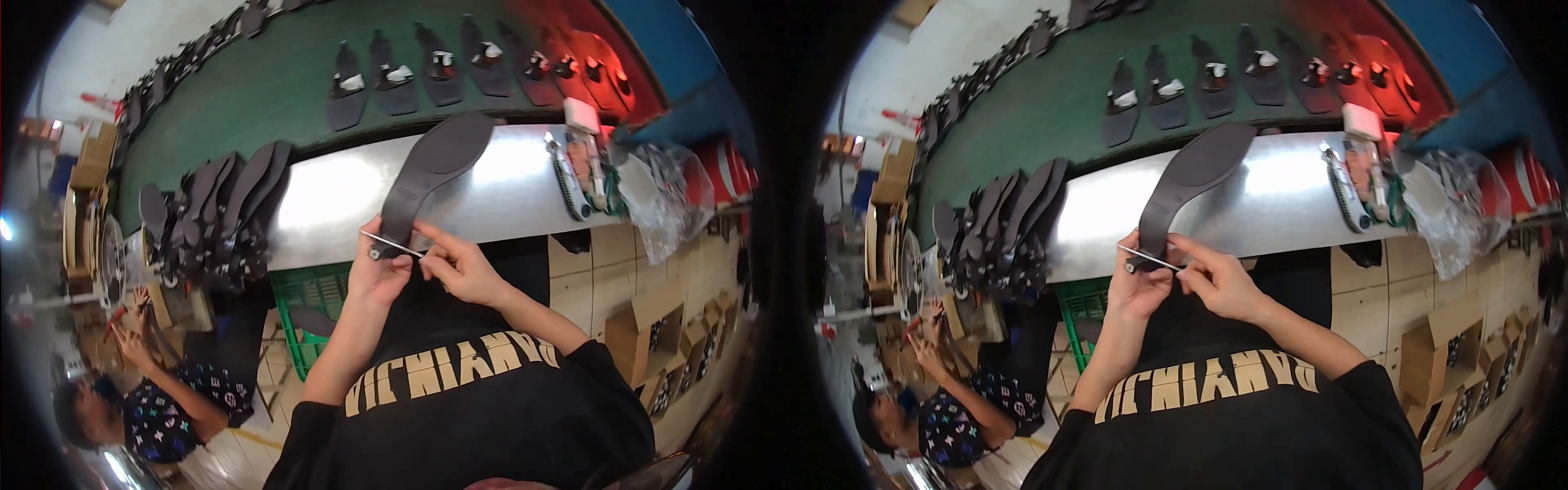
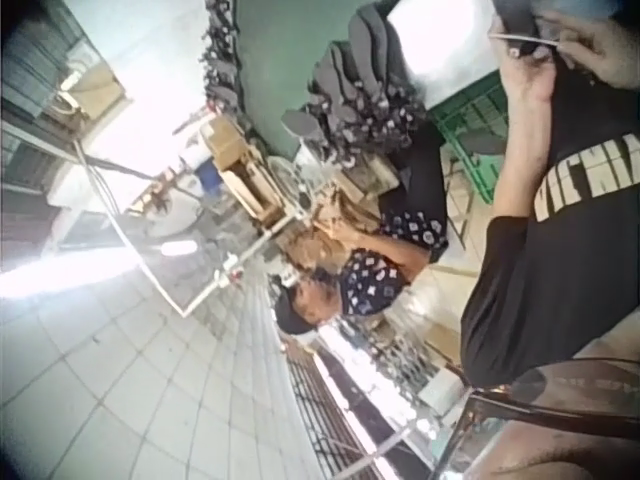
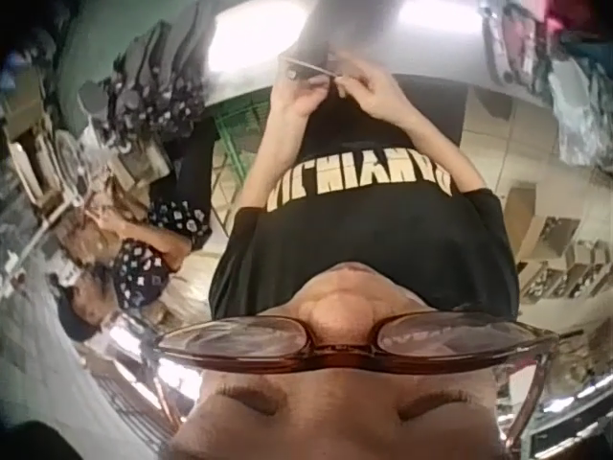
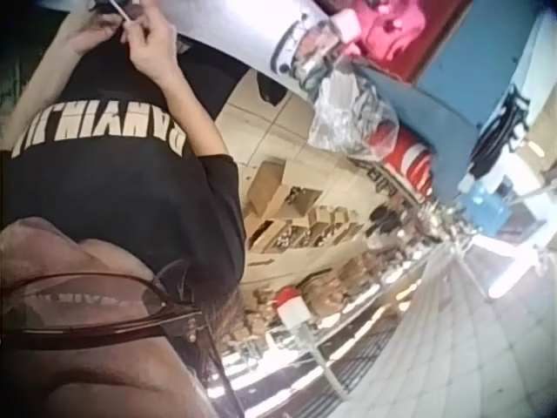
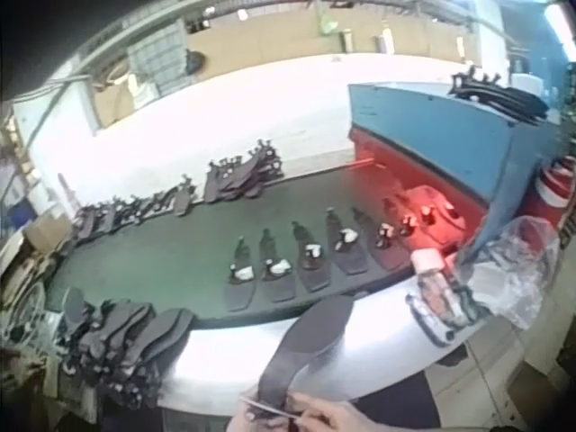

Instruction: Assembling sandal components by attaching straps to soles and trimming materials.

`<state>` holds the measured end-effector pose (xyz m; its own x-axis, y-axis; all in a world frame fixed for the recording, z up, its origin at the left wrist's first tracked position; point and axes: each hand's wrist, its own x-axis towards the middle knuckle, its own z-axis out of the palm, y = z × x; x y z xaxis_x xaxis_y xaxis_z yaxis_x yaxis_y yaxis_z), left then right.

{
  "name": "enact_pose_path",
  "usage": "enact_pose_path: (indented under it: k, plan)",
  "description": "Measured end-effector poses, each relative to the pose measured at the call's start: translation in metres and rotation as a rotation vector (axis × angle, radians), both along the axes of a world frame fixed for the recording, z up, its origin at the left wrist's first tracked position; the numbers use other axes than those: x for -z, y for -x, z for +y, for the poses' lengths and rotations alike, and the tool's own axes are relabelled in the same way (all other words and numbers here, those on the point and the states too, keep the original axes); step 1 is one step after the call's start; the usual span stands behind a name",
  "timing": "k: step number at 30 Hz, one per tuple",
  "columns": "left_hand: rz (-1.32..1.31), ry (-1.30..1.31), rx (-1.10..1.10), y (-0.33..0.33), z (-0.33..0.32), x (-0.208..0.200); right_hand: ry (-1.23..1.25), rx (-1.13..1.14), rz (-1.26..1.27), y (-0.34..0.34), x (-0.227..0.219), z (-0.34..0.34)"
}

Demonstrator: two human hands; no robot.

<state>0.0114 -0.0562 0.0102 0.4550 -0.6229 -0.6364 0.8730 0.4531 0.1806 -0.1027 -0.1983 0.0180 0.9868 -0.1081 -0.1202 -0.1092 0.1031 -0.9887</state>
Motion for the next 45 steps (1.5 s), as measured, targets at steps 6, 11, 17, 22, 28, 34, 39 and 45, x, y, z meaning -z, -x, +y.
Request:
enact_pose_path:
  k: [6, 11, 17, 22, 28, 34, 39, 45]
  plan:
    - [-0.082, -0.116, -0.031, 0.01, 0.017, -0.004, -0.174, 0.059, 0.027, -0.008, 0.006, 0.007]
    - [-0.476, -0.34, -0.199, 0.008, 0.014, -0.011, -0.299, -0.168, 0.262, -0.007, -0.01, 0.005]
    - [-1.009, -0.615, -0.274, 0.012, 0.018, -0.004, -0.408, -0.132, 0.326, -0.008, -0.013, 0.025]
    - [-1.145, -0.725, -0.374, 0.01, 0.021, -0.006, -0.779, -0.198, 0.282, -0.018, -0.013, 0.004]
    - [-1.071, -0.678, -0.244, 0.007, 0.033, -0.021, 0.418, 0.017, -0.23, -0.009, -0.015, 0.021]
    - [-1.007, -0.433, -0.336, 0.007, 0.032, -0.029, 0.561, 0.006, -0.439, -0.011, -0.023, 0.034]
    - [-0.524, -0.134, -0.316, -0.009, 0.035, -0.016, 0.541, -0.06, -0.563, -0.008, -0.028, 0.041]
    - [-0.177, 0.034, -0.21, 0.006, 0.019, -0.025, 0.567, 0.101, -0.304, -0.009, -0.011, 0.036]
